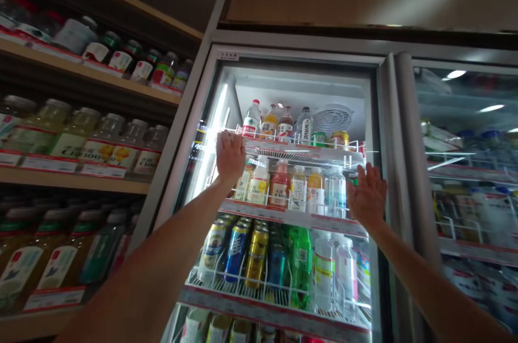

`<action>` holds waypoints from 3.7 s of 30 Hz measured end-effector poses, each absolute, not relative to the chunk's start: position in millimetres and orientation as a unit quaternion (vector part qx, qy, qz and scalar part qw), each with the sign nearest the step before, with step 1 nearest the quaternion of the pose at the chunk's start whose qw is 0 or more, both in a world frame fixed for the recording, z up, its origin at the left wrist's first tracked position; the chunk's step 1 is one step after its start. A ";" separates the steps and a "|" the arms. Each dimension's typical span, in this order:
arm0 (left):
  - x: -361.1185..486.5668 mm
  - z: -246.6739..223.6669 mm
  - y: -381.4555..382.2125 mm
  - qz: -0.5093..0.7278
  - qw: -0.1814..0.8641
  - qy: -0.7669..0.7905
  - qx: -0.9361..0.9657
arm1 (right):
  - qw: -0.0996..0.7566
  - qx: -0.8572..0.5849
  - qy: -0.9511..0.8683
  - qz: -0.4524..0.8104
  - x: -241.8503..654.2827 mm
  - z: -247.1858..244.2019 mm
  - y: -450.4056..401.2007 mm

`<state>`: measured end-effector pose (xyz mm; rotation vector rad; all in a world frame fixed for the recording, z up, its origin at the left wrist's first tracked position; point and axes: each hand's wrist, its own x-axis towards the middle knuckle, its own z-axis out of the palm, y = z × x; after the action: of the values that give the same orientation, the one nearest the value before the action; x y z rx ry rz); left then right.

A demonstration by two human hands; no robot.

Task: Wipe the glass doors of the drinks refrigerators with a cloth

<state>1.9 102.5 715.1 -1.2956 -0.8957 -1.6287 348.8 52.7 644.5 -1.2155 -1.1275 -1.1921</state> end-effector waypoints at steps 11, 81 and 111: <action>123.1 661.1 90.4 -0.493 0.529 -0.130 -0.678 | 0.508 -0.492 -0.487 -0.513 294.3 648.7 60.5; -7.6 571.2 83.6 -0.478 0.492 -0.176 -0.706 | 0.500 -0.473 -0.545 -0.478 252.9 624.6 56.7; 19.9 525.3 77.9 -0.508 0.464 -0.196 -0.699 | 0.501 -0.476 -0.534 -0.486 256.9 622.9 58.3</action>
<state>19.9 77.9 525.3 -1.7183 -0.4822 -1.2471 256.9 58.3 622.9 -1.1512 -1.2912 -1.1759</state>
